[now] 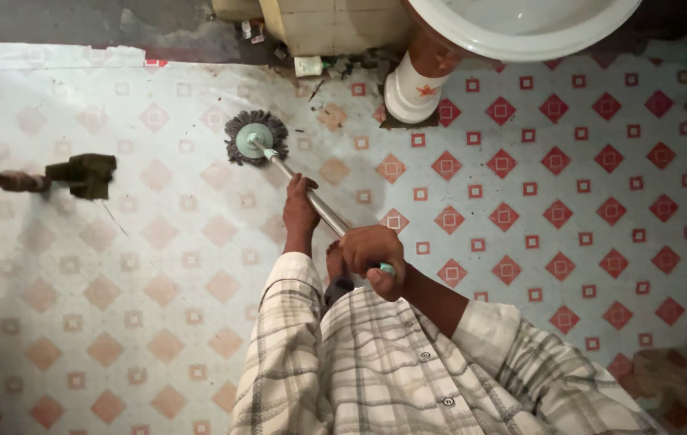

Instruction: The person cleans a tiled floor using a mop, moving the mop head across the surface by hand and occasionally shifting position to reach different areas.

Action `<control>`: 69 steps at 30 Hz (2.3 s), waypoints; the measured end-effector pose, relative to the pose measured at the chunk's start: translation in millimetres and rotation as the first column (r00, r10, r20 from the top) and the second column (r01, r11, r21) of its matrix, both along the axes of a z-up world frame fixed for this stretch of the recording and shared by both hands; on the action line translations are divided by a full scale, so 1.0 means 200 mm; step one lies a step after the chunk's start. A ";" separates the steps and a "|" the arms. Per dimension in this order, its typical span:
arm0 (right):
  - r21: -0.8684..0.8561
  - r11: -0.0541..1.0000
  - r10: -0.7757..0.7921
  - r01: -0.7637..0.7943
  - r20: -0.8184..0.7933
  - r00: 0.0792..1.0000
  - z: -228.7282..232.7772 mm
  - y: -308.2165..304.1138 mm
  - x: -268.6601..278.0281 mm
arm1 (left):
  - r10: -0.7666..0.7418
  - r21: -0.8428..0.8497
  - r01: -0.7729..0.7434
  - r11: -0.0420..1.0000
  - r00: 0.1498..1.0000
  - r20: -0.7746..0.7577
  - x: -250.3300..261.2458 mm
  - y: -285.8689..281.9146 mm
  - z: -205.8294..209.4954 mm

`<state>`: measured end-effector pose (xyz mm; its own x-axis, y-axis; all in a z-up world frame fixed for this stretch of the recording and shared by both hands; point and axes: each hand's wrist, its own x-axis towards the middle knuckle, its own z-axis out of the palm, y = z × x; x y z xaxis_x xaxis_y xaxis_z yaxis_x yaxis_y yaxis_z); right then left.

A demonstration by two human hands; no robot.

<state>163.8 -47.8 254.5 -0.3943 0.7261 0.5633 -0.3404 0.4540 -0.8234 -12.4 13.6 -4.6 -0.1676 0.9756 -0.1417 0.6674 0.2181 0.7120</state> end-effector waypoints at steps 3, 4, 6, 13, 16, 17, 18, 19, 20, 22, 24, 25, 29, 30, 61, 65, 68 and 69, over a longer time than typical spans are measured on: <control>-0.010 1.000 0.019 -0.019 0.008 1.000 -0.02 0.06 -0.08 | -0.016 0.052 0.018 0.998 0.999 -0.033 -0.09 0.07 -0.02; -0.009 1.000 0.012 -0.012 0.008 1.000 -0.03 0.07 -0.09 | -0.023 0.053 0.024 0.998 0.999 -0.033 -0.12 0.10 -0.02; -0.015 1.000 0.004 -0.003 0.044 0.999 -0.04 0.09 -0.13 | -0.025 0.004 0.025 1.000 0.998 -0.055 -0.17 0.14 -0.01; -0.066 0.997 -0.039 0.044 0.071 0.997 -0.02 0.09 -0.15 | -0.052 0.062 0.061 0.996 0.990 -0.134 -0.20 0.17 0.02; -0.074 0.997 0.016 -0.006 0.126 0.992 0.02 0.06 -0.13 | 0.021 0.042 -0.016 0.999 0.992 -0.121 -0.17 0.11 0.03; -0.077 0.997 0.034 -0.024 0.137 0.990 0.03 0.05 -0.12 | 0.033 0.004 -0.033 0.999 0.992 -0.118 -0.16 0.09 0.03; -0.080 0.996 0.052 -0.041 0.148 0.988 0.04 0.03 -0.11 | 0.045 -0.034 -0.049 0.998 0.992 -0.116 -0.15 0.07 0.04; -0.081 0.996 0.058 -0.047 0.146 0.988 0.05 0.02 -0.10 | 0.051 -0.035 -0.055 0.998 0.992 -0.118 -0.13 0.04 0.04; -0.085 0.993 0.087 -0.077 0.117 0.989 0.06 0.01 -0.08 | 0.064 -0.026 -0.068 0.997 0.991 -0.122 -0.11 0.03 0.05; -0.086 0.990 0.118 -0.110 0.091 0.989 0.07 -0.02 -0.04 | 0.082 -0.015 -0.084 0.996 0.989 -0.123 -0.06 -0.02 0.07; -0.093 0.992 0.100 -0.086 0.154 0.983 0.09 -0.04 0.02 | 0.122 -0.041 -0.127 0.991 0.988 -0.098 0.01 -0.05 0.10; -0.093 0.991 0.106 -0.092 0.155 0.982 0.10 -0.06 0.05 | 0.128 -0.041 -0.133 0.990 0.987 -0.098 0.03 -0.08 0.11; -0.086 0.981 0.188 -0.174 0.191 0.963 0.20 -0.11 0.18 | 0.095 -0.047 -0.102 0.994 0.988 -0.124 0.12 -0.18 0.14; -0.085 0.978 0.204 -0.190 0.209 0.956 0.24 -0.14 0.21 | 0.073 -0.083 -0.084 0.993 0.989 -0.128 0.13 -0.21 0.16; -0.046 0.999 0.007 -0.013 -0.123 0.992 0.39 -0.22 0.26 | -0.171 -0.080 0.173 0.982 0.985 0.031 0.27 -0.35 0.38; -0.075 0.997 -0.047 0.036 -0.148 0.988 0.40 -0.18 0.22 | -0.220 -0.050 0.224 0.973 0.972 0.082 0.23 -0.29 0.41; -0.105 0.992 -0.086 0.069 -0.162 0.983 0.43 -0.16 0.18 | -0.241 -0.143 0.256 0.956 0.964 0.116 0.20 -0.23 0.45; -0.129 0.988 -0.103 0.081 -0.175 0.979 0.43 -0.15 0.17 | -0.252 -0.160 0.270 0.949 0.960 0.124 0.18 -0.22 0.46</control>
